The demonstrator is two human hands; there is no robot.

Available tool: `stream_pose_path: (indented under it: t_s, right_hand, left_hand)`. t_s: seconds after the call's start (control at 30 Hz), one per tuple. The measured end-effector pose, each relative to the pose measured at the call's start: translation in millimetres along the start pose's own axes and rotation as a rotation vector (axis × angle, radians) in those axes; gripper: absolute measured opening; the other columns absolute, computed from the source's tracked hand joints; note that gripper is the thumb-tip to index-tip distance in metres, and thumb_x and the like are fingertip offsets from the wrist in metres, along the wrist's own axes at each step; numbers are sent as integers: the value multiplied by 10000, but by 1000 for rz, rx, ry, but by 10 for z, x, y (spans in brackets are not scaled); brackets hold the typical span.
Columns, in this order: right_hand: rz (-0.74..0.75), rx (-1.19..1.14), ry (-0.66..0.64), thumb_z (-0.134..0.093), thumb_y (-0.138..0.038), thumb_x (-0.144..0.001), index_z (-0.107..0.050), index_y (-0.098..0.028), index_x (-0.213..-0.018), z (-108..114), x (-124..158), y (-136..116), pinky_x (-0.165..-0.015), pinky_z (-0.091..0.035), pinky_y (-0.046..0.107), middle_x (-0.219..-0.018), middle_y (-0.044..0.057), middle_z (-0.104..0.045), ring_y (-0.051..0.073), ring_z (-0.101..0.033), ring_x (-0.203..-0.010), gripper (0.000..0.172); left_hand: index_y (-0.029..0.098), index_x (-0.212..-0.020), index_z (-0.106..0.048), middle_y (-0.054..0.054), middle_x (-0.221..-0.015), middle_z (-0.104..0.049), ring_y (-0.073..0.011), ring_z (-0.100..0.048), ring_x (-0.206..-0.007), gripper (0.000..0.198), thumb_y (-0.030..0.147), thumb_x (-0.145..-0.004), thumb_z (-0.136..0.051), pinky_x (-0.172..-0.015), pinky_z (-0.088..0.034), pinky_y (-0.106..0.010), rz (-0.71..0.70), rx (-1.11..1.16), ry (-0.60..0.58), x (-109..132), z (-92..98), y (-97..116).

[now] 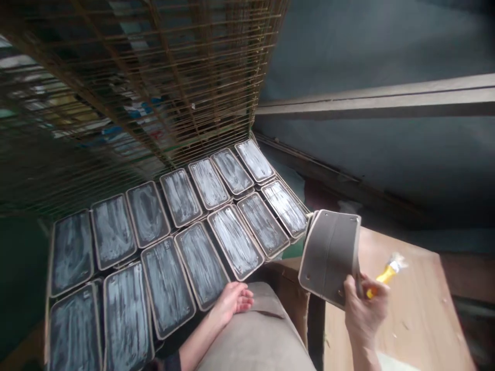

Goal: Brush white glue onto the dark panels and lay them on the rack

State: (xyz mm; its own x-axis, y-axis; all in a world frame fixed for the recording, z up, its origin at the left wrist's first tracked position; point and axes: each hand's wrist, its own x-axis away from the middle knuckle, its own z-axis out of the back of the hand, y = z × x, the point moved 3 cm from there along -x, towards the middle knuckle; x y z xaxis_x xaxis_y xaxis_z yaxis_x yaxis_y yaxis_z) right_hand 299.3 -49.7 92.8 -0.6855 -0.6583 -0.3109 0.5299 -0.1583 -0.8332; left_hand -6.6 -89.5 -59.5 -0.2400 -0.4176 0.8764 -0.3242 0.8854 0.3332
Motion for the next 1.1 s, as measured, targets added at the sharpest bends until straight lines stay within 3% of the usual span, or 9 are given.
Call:
stream_pose_path:
  t_s: [0.07, 0.13, 0.3, 0.4, 0.5, 0.63, 0.83, 0.97, 1.1]
  right_hand:
    - [-15, 15, 38, -689, -338, -698, -453, -210, -815, 127, 19, 8, -916, -397, 390, -907, 25, -557, 186, -564, -925, 293]
    - [-46, 38, 69, -678, -360, -708, -445, -215, -808, 262, 67, 12, -910, -403, 386, -913, 27, -554, 190, -561, -935, 292]
    - [-124, 102, 124, -645, -375, -736, -441, -220, -802, 583, 371, 43, -919, -390, 383, -923, 31, -559, 198, -557, -962, 264]
    - [-179, 113, 110, -612, -381, -767, -435, -221, -789, 736, 602, 178, -899, -393, 365, -917, 34, -566, 203, -560, -976, 239]
    - [-207, 181, 130, -588, -410, -786, -432, -224, -785, 892, 752, 411, -875, -404, 354, -875, 28, -567, 210, -570, -957, 242]
    - [-294, 308, 38, -528, -442, -833, -491, -218, -901, 1098, 801, 789, -683, -474, 317, -854, 41, -618, 196, -620, -741, 238]
    - [-167, 391, -65, -375, -298, -911, -500, -225, -1195, 1391, 800, 1130, -925, -447, 408, -1214, 83, -599, 233, -565, -1118, 318]
    - [-142, 328, -123, -369, -242, -916, -507, -236, -1243, 1479, 801, 1245, -921, -463, 374, -1199, 72, -612, 210, -580, -1101, 356]
    - [-138, 215, -275, -395, -253, -925, -529, -255, -1253, 1545, 658, 1304, -854, -493, 325, -1089, 58, -657, 191, -626, -998, 355]
  left_hand:
    - [143, -850, -506, -56, -728, -657, -157, -655, -551, 298, 372, -737, -660, -469, -456, -212, 92, -146, -169, 42, -138, -77]
    - [135, -882, -536, -79, -773, -674, -168, -670, -608, 358, 431, -733, -670, -515, -478, -227, 82, -275, -333, 71, -399, -77]
    - [121, -1006, -589, -131, -951, -676, -200, -659, -872, 464, 501, -748, -650, -764, -503, -306, -27, -270, -745, 117, -1539, 54]
    - [122, -1024, -607, -136, -1001, -666, -205, -643, -912, 448, 506, -795, -587, -821, -483, -315, -1, -102, -846, 76, -2141, 53]
    - [156, -1076, -582, -93, -993, -671, -186, -643, -863, 416, 316, -710, -700, -799, -484, -295, -6, -71, -779, -89, -2460, -11]
    - [174, -1067, -546, -38, -888, -663, -137, -618, -711, 468, 168, -620, -685, -670, -478, -244, -40, -232, -714, -383, -2731, -93]
    - [173, -1067, -532, -41, -934, -647, -151, -614, -775, 392, 147, -678, -579, -686, -466, -248, -215, -523, -767, -789, -3359, -218]
    - [150, -974, -558, -65, -892, -649, -178, -608, -820, 271, 136, -704, -574, -705, -444, -255, -372, -1004, -492, -1081, -3504, -370]
    - [176, -933, -551, -82, -930, -621, -201, -590, -847, 215, 187, -724, -603, -715, -399, -273, -609, -1435, -148, -1154, -3257, -444]
